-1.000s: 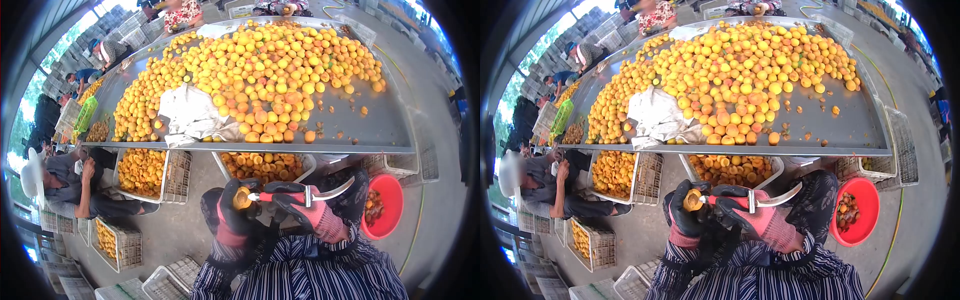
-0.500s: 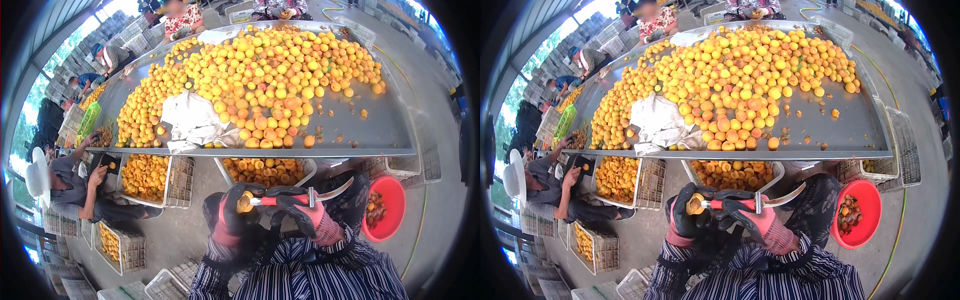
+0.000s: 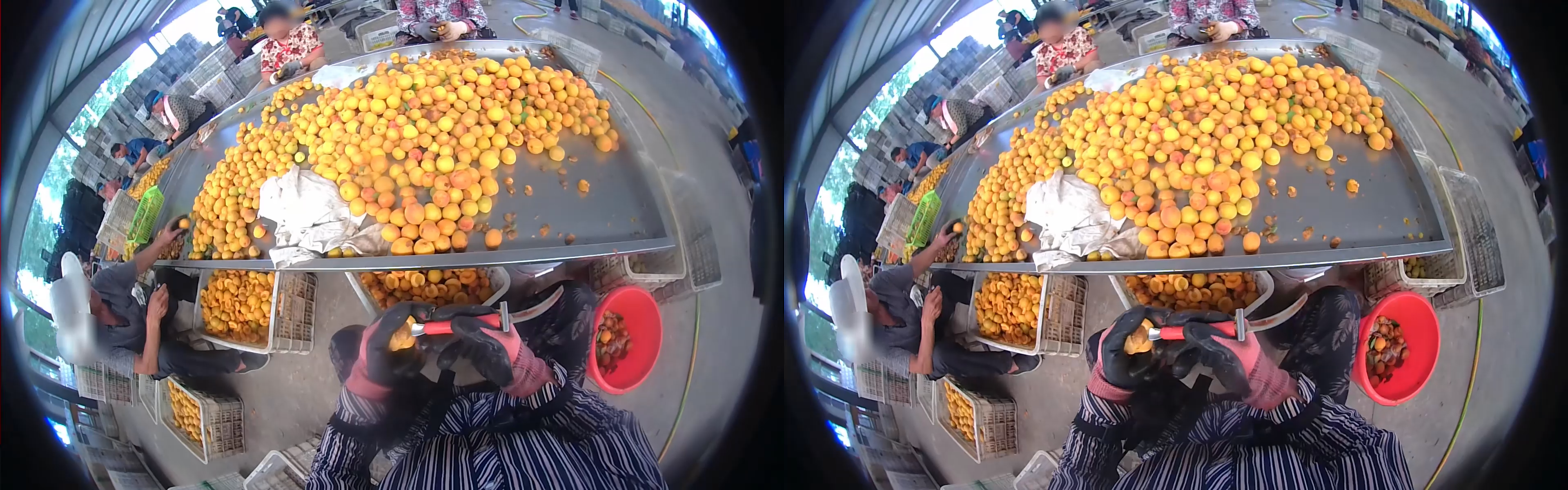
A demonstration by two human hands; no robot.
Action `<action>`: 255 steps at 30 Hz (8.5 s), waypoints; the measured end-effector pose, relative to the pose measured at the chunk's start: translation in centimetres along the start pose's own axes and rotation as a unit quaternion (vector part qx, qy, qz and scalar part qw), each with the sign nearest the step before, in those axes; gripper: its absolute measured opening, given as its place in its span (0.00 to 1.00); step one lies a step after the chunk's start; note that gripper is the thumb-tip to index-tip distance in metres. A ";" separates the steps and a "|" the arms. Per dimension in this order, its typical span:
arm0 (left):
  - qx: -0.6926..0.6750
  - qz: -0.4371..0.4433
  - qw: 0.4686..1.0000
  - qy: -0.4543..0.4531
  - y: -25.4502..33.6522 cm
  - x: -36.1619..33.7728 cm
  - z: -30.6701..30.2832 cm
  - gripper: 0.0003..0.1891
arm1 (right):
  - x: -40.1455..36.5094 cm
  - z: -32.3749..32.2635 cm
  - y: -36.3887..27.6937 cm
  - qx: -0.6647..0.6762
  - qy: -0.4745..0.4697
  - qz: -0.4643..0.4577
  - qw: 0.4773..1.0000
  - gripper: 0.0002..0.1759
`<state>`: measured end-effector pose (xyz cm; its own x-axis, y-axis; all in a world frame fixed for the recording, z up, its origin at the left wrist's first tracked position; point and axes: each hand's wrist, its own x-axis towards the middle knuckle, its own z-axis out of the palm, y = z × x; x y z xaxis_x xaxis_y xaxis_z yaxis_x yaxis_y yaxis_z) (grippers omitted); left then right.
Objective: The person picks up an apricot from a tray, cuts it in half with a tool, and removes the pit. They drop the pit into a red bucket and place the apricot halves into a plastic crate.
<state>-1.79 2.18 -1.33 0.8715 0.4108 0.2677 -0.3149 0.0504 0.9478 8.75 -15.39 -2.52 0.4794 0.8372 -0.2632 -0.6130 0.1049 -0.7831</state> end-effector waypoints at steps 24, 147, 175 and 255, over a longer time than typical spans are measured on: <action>-0.019 -0.066 0.997 -0.030 -6.4 13.7 8.3 0.22 | 4.7 -8.5 -9.4 -0.065 0.102 -0.160 0.980 0.15; -0.403 -0.211 0.886 0.092 -1.9 3.7 4.9 0.24 | 2.6 -5.4 -7.2 -0.655 0.151 -0.030 0.740 0.28; -0.127 -0.261 0.956 0.037 2.2 -0.4 3.0 0.28 | -0.7 0.0 -3.9 -0.245 -0.107 -0.115 0.957 0.18; -0.295 -0.216 0.920 0.142 -1.1 2.2 5.5 0.28 | -0.1 -0.1 -2.5 -0.486 -0.003 -0.100 0.868 0.19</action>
<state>2.48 -1.95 -0.85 0.8565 0.4533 -0.2468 -0.1845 0.7155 0.6739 10.27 -15.82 -0.63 0.5101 0.8575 -0.0672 0.3019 -0.2517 -0.9195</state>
